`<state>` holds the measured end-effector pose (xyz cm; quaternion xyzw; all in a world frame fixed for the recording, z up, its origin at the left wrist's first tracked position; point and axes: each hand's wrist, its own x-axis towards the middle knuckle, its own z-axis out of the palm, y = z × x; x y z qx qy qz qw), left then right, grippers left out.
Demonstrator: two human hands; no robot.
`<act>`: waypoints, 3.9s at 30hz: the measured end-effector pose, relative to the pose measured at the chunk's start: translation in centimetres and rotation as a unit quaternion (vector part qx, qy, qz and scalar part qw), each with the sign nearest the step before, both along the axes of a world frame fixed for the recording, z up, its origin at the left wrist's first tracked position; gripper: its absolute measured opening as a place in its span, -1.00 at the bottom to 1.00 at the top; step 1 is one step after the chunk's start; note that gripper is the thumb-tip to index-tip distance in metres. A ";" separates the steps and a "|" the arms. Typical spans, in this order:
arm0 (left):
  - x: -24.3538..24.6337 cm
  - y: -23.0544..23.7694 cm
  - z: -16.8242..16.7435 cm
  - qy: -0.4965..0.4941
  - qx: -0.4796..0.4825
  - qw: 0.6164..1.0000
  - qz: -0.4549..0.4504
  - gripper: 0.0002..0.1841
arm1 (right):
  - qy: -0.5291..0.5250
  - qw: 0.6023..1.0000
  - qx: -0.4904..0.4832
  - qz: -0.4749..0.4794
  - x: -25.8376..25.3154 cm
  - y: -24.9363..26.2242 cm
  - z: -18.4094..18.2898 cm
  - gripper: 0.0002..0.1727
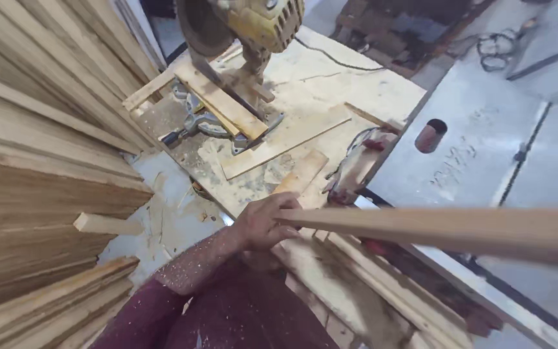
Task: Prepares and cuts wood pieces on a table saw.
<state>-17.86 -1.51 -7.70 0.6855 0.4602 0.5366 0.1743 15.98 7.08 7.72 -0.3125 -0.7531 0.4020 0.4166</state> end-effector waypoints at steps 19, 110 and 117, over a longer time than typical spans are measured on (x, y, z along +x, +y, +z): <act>-21.2 17.4 -4.8 -0.095 -0.291 0.879 0.366 -0.28 | -0.445 0.847 -0.289 0.021 -15.2 -10.7 -19.6 -0.42; 32.7 12.4 6.6 0.334 -0.187 0.907 -0.176 -0.29 | -0.012 0.857 -0.347 -0.381 12.5 -33.2 -7.7 -0.27; 33.0 13.2 6.8 0.349 -0.188 0.902 -0.173 -0.28 | 0.028 0.849 -0.351 -0.395 12.1 -32.4 -8.1 -0.27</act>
